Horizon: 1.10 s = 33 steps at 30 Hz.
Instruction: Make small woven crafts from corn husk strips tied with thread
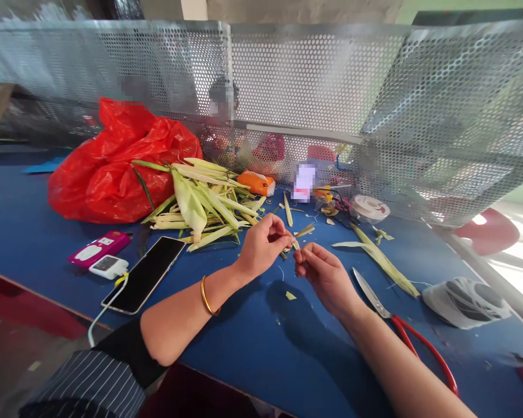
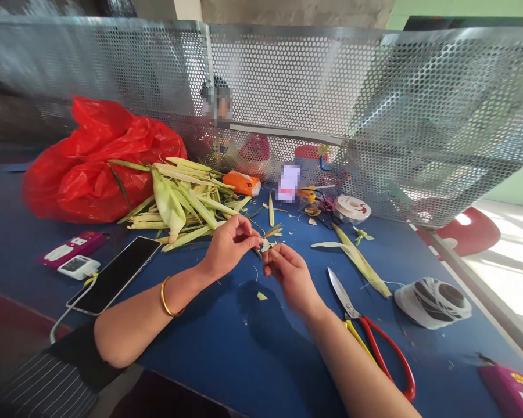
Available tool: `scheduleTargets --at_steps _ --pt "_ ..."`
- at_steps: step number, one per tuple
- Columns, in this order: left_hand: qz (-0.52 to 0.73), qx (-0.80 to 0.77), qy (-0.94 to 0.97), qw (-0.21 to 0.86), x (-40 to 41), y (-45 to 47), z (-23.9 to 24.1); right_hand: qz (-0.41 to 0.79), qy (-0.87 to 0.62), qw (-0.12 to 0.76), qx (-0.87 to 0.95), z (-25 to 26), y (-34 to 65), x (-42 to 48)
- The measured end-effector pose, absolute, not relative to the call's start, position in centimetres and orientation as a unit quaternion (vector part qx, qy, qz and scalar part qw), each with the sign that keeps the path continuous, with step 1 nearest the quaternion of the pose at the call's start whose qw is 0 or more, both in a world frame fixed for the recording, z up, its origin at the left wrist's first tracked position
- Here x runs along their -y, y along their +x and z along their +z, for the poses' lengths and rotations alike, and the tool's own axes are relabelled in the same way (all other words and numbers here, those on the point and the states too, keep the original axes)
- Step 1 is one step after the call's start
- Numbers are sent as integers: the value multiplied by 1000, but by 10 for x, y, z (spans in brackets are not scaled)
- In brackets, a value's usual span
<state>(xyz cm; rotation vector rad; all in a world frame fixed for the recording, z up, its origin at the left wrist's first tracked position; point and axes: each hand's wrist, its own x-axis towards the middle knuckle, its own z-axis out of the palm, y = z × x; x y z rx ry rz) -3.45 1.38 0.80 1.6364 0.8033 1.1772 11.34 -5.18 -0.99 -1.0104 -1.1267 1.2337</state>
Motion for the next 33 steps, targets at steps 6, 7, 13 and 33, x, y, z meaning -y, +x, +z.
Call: scheduleTargets --at_steps 6,7,13,33 --pt "400 -403 728 385 -19 -38 6 129 -474 430 757 3 110 70" --pt "374 -399 746 379 -18 -38 5 98 -467 425 769 5 110 71" --pt "251 -352 836 337 -10 -37 5 309 -478 442 693 13 127 62" --pt "381 -327 381 776 -8 -27 7 312 -474 484 667 -8 128 52"
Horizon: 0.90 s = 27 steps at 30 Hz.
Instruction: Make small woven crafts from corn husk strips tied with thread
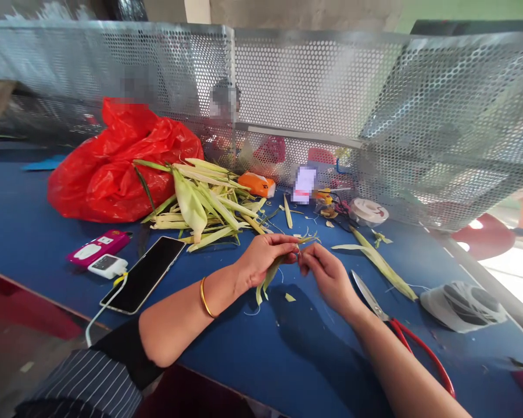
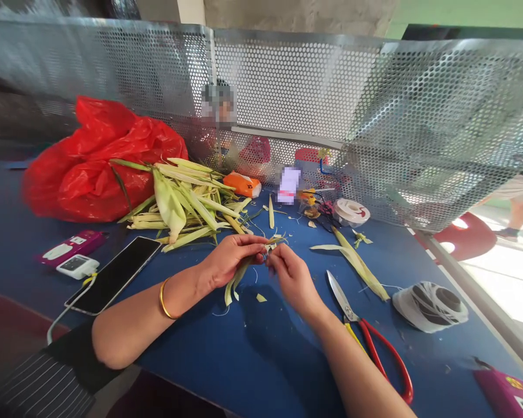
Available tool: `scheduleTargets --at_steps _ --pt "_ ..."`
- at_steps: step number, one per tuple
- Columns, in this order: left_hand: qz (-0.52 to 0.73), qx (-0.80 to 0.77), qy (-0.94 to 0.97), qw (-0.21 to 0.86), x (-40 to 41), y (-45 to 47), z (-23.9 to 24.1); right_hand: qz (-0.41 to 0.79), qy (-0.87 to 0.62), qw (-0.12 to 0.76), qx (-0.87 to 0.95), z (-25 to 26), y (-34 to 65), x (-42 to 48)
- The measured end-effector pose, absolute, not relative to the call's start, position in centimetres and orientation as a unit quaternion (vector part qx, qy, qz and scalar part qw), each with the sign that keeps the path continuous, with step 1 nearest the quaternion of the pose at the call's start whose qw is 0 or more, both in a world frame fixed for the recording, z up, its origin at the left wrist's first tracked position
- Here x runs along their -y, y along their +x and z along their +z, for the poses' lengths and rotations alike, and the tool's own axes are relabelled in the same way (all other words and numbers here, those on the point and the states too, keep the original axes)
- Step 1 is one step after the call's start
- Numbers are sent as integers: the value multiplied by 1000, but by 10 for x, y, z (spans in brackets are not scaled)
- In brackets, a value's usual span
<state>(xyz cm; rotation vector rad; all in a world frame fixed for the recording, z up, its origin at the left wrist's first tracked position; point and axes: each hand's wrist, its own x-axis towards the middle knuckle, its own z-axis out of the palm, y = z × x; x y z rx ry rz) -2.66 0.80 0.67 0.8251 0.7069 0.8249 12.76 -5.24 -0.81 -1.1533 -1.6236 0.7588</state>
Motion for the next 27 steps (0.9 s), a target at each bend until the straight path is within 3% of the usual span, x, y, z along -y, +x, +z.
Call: scheduleTargets --at_steps 2,4,11,17,23,27 --pt "381 -345 355 781 -9 -26 4 157 -507 454 715 -8 124 57" --pt "376 -345 347 787 -9 -26 2 81 -502 448 735 -8 120 60" --pt "356 -317 420 773 -7 -24 -8 299 -438 509 678 -15 111 59" --pt "397 -365 477 694 0 -19 -10 244 -446 479 716 -13 108 66" --pt "388 -411 445 694 3 -15 -12 172 -424 437 774 -18 103 66" --pt "349 -390 410 747 -1 -17 -18 219 -447 465 733 -18 105 62"
